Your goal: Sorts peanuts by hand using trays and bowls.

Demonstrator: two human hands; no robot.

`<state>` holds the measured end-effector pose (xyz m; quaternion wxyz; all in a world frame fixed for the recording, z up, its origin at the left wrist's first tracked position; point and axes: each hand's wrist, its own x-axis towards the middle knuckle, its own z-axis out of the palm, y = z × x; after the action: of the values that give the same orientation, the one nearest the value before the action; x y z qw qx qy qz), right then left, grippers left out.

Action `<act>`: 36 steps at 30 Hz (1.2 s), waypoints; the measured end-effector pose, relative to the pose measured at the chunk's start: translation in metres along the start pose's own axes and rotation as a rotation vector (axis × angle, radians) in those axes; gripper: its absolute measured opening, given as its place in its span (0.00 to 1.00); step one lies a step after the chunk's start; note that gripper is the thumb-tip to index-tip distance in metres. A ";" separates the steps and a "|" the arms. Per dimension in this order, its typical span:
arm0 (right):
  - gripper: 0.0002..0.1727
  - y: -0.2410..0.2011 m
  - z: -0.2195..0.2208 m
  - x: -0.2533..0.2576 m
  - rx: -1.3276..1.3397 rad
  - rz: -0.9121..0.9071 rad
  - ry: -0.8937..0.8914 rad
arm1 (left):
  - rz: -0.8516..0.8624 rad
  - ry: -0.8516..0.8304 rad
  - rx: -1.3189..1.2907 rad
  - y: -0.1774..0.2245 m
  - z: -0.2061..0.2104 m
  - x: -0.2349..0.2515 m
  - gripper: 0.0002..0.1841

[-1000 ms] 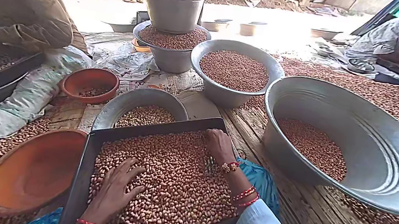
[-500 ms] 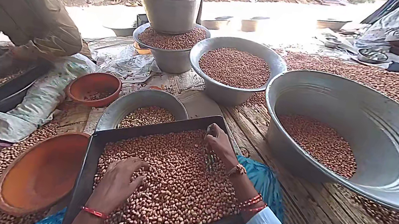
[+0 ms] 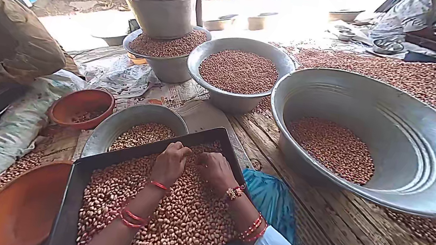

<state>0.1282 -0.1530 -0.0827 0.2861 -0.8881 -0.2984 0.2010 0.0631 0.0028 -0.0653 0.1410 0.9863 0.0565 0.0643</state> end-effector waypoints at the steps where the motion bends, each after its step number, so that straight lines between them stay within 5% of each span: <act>1: 0.15 0.000 -0.001 0.000 -0.011 0.001 -0.003 | 0.007 0.008 0.034 0.001 0.005 0.003 0.13; 12: 0.15 -0.001 -0.009 -0.004 0.012 0.011 0.027 | -0.017 -0.049 0.118 0.002 0.016 0.008 0.13; 19: 0.14 -0.001 -0.029 -0.018 -0.022 0.004 0.108 | -0.261 -0.012 -0.466 -0.012 -0.009 -0.013 0.10; 30: 0.16 -0.007 -0.007 -0.007 -0.196 0.020 -0.005 | -0.149 -0.294 0.082 0.025 0.010 -0.036 0.16; 33: 0.16 -0.004 -0.015 -0.012 0.018 -0.003 0.064 | -0.188 -0.314 0.044 0.024 0.007 -0.033 0.16; 36: 0.12 0.004 -0.024 -0.016 0.412 -0.028 0.250 | -0.231 -0.183 -0.276 0.002 -0.001 -0.033 0.11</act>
<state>0.1307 -0.1750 -0.0636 0.4988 -0.8247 -0.2255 0.1421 0.0303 -0.0034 -0.0675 0.2858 0.9463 0.1468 -0.0350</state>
